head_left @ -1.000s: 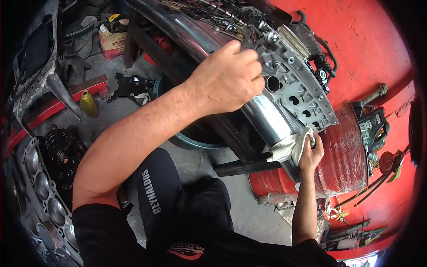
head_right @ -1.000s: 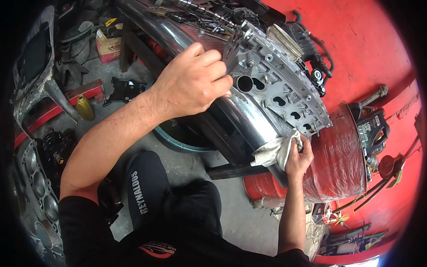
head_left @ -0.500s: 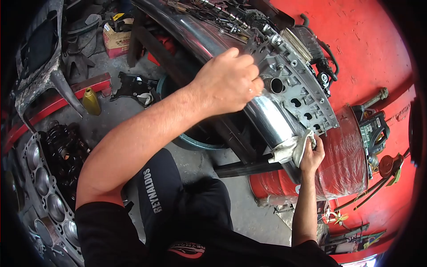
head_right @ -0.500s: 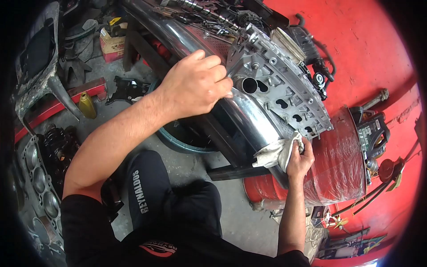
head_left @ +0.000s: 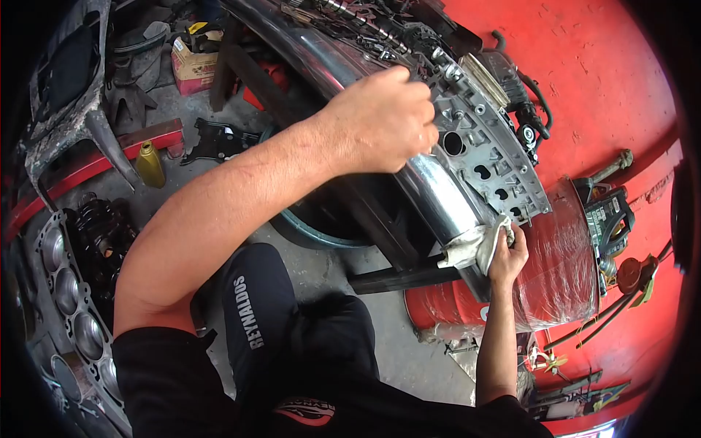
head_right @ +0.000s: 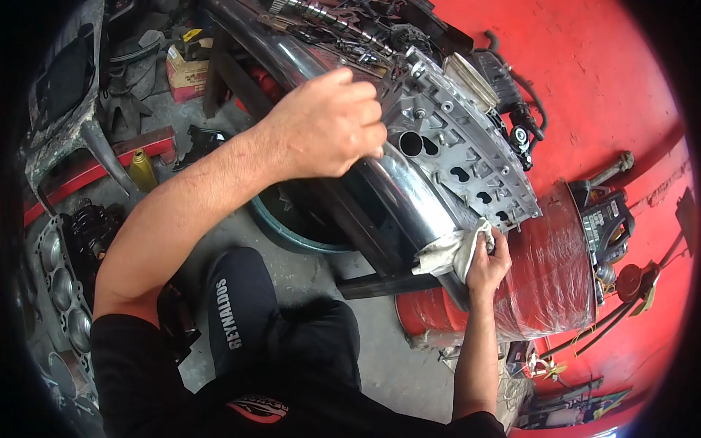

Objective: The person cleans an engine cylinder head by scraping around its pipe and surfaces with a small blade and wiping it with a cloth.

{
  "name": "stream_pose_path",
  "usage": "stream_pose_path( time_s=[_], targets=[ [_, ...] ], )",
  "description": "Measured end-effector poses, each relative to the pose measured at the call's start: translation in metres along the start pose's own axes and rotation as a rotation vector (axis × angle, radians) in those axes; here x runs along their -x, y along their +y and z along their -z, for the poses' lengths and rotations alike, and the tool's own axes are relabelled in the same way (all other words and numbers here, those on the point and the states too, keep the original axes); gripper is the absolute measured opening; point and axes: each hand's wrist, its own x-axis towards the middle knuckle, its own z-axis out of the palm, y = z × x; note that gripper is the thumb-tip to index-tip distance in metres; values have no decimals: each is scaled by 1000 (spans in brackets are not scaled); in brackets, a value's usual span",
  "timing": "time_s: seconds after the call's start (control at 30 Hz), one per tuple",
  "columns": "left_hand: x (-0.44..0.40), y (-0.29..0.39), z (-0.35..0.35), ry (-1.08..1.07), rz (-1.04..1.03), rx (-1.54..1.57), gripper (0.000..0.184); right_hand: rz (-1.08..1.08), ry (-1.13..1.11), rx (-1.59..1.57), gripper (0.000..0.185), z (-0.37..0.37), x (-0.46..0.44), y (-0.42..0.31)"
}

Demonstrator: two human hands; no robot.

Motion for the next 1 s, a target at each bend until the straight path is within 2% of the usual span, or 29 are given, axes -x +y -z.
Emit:
stream_pose_path(
  time_s=[0.07,0.13,0.23,0.3,0.4,0.43,0.53,0.63,0.67,0.77,0.8,0.9,0.97,1.0],
  targets=[
    [1,5,1,-37,-59,-82,14,-4,-3,-19,17,-4,-1,-6],
    [1,5,-1,-26,-45,-92,13,-58,-8,-10,18,-3,0,-11],
    [0,-2,-8,-20,-30,-89,12,27,4,14,18,-3,-2,-10],
    [5,-5,-13,-43,-24,-78,12,-10,-17,-9,18,-3,-2,-11],
    [21,-11,-19,-228,56,-168,12,-15,-15,-20,19,-1,-2,-11],
    [21,-7,-16,-226,54,-176,12,8,-6,-5,18,-2,-1,-10],
    [16,13,-5,-11,25,-103,14,0,-4,-7,18,-3,0,-7],
    [16,2,-15,53,60,-114,15,-17,-21,-38,18,-3,-2,-8],
    [21,-1,-19,-32,89,-160,15,-29,-15,-44,18,-4,-3,-5],
    [34,9,-20,-70,171,-67,14,-10,-2,-30,19,-4,-2,-5],
    [30,16,-23,23,121,-72,15,-4,14,-21,19,-5,-3,-5],
    [20,10,-18,17,127,-118,15,-9,25,-33,19,-2,3,-8],
    [44,4,-32,-50,222,-100,14,-4,36,-73,19,-2,2,-15],
    [57,13,-40,-62,334,-79,15,-42,65,-211,20,-4,4,-18]
  ],
)
